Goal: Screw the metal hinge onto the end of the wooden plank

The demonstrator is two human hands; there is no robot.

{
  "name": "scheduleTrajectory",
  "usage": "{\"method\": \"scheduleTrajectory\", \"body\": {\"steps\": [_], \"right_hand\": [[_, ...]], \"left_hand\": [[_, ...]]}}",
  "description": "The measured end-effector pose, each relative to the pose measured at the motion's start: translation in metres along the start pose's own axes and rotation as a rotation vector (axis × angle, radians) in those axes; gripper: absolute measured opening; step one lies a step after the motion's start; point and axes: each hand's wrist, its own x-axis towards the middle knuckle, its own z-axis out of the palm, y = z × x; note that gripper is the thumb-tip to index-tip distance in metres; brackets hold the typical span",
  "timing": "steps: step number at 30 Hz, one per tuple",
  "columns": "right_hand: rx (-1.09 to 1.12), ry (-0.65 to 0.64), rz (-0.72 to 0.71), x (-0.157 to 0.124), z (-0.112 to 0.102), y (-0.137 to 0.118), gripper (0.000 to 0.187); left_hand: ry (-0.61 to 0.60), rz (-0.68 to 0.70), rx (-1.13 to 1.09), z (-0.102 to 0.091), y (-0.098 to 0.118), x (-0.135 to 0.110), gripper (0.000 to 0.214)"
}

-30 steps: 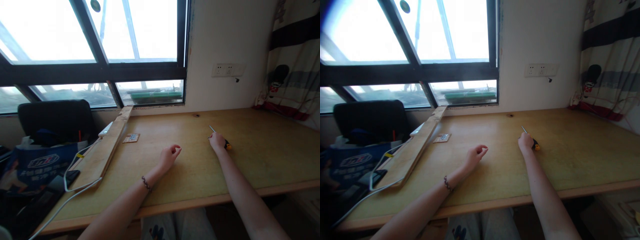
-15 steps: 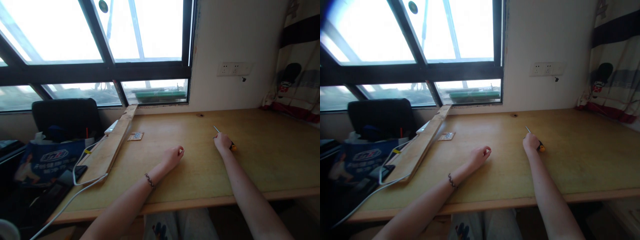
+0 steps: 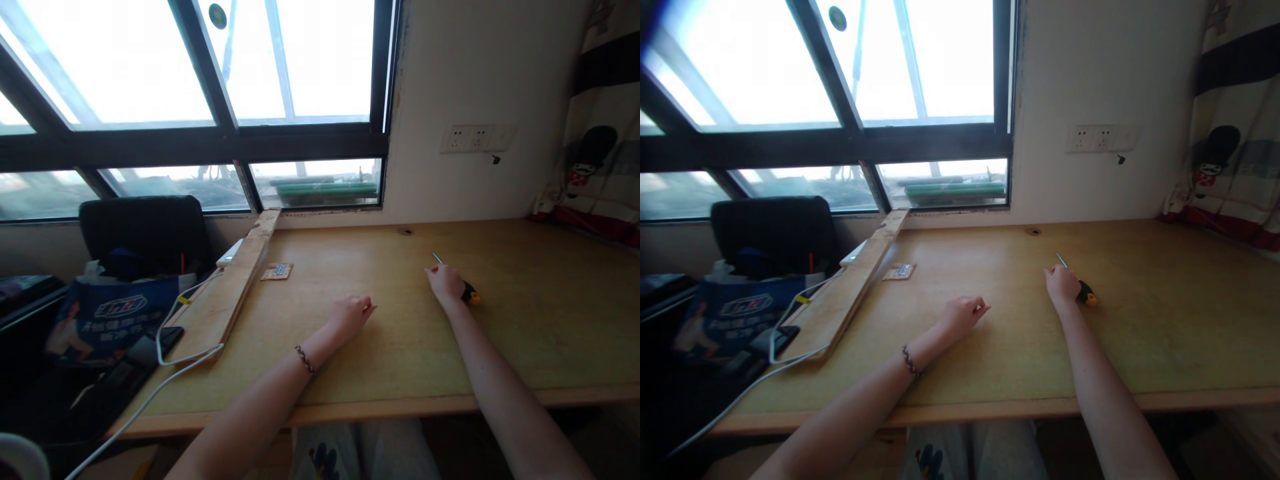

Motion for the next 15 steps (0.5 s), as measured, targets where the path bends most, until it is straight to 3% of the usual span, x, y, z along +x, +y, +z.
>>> {"method": "scheduleTrajectory", "body": {"steps": [7, 12, 15], "right_hand": [[0.163, 0.038, -0.289, -0.024, 0.009, -0.021, 0.035], [0.323, -0.050, -0.487, -0.058, 0.015, -0.039, 0.038], [0.509, -0.152, -0.537, -0.082, 0.011, -0.054, 0.038]], "left_hand": [[0.035, 0.007, 0.022, -0.003, -0.001, -0.001, 0.055], [0.062, -0.098, 0.014, -0.005, -0.012, 0.003, 0.049], [0.116, -0.187, 0.038, -0.020, -0.033, 0.006, 0.044]]}}
